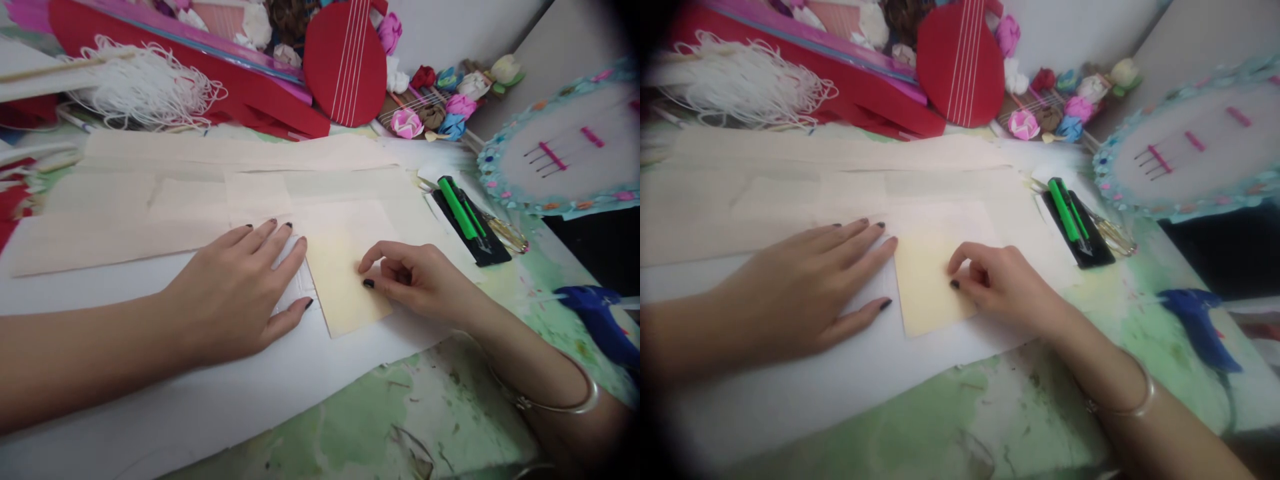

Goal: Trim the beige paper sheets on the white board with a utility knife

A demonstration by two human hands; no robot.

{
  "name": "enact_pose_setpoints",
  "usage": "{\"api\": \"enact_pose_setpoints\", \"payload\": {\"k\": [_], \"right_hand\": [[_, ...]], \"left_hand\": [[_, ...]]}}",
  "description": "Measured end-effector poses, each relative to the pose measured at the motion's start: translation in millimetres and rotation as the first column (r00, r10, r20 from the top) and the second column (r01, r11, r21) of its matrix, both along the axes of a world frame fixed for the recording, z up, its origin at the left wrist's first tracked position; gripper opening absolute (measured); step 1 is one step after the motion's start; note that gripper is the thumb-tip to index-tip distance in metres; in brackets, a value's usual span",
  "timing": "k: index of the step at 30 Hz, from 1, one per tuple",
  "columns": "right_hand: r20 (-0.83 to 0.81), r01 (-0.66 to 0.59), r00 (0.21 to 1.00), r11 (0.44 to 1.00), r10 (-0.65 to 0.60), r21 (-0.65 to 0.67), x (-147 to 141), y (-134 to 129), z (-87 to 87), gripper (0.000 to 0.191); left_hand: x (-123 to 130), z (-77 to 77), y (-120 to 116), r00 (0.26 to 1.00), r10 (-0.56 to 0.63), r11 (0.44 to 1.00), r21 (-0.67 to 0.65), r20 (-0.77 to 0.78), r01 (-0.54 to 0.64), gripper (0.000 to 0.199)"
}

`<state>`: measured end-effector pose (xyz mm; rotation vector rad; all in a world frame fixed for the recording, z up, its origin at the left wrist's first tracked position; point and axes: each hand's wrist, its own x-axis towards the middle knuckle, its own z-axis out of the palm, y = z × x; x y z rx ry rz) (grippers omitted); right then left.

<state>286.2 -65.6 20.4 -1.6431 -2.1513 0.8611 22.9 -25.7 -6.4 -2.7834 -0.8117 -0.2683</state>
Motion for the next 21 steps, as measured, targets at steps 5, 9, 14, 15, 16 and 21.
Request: {"api": "enact_pose_setpoints", "payload": {"k": [5,9,14,15,16,21], "right_hand": [[0.003,0.000,1.000,1.000,0.000,0.009,-1.0,0.6,-0.3,0.010],[0.001,0.011,1.000,1.000,-0.011,-0.006,-1.1,0.2,-0.2,0.012],[0.015,0.015,1.000,1.000,-0.014,-0.019,-0.8,0.3,-0.1,0.014],[0.019,0.014,1.000,1.000,-0.013,-0.020,-1.0,0.4,-0.1,0.014],[0.023,0.012,1.000,1.000,-0.012,-0.021,-1.2,0.5,-0.1,0.013],[0.027,0.003,1.000,1.000,-0.003,-0.018,-2.1,0.5,-0.8,0.013]], "left_hand": [[0.2,1.5,-0.3,1.000,0.001,1.000,0.002,0.002,-0.001,0.063],[2.9,4.8,-0.4,0.999,-0.007,1.000,0.014,0.045,0.006,0.061],[4.5,2.9,-0.4,0.918,-0.361,0.932,0.092,0.165,0.350,0.033],[4.6,1.9,-0.2,0.880,-0.439,0.899,0.100,0.184,0.427,0.031],[4.7,1.0,-0.1,0.850,-0.487,0.873,0.102,0.202,0.476,0.030],[6.8,0.6,1.1,0.831,-0.502,0.864,0.088,0.241,0.497,0.029]]}}
